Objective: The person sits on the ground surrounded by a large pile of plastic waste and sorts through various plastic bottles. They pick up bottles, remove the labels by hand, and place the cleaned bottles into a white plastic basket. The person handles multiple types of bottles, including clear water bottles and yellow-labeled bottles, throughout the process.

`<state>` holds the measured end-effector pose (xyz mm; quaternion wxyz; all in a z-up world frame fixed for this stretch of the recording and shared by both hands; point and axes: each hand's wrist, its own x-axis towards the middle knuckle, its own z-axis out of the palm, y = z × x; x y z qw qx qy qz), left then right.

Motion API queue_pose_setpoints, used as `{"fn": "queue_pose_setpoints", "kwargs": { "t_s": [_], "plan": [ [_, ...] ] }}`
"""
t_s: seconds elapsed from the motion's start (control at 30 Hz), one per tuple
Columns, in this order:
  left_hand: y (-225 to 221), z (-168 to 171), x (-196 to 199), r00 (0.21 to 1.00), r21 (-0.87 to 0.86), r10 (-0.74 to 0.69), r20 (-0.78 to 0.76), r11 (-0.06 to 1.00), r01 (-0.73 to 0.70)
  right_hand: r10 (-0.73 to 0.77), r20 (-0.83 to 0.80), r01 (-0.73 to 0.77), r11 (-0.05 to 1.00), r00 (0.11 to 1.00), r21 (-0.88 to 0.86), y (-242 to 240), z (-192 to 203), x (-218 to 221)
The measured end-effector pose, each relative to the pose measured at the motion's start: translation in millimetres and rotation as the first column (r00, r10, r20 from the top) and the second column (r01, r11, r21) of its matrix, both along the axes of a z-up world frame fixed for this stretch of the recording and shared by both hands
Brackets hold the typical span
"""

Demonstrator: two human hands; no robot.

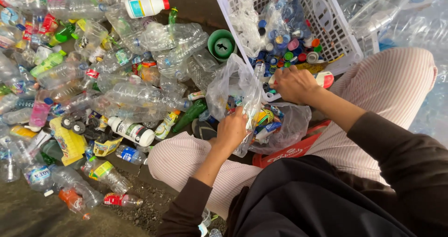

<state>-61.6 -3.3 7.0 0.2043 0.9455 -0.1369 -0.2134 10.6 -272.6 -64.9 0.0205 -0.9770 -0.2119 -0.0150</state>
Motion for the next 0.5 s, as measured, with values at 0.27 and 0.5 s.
{"fn": "queue_pose_setpoints", "kwargs": {
  "t_s": [0.27, 0.5],
  "plan": [
    [17.5, 19.5, 12.1, 0.99, -0.041, 0.137, 0.044, 0.99, -0.135, 0.194, 0.208, -0.186, 0.981, 0.959, -0.059, -26.7, 5.7, 27.2],
    [54.1, -30.5, 21.9, 0.838, 0.035, 0.538, 0.098, 0.839, -0.543, 0.049, 0.018, -0.049, 0.999, 0.999, 0.009, 0.0, -34.6, -24.4]
  ]
}}
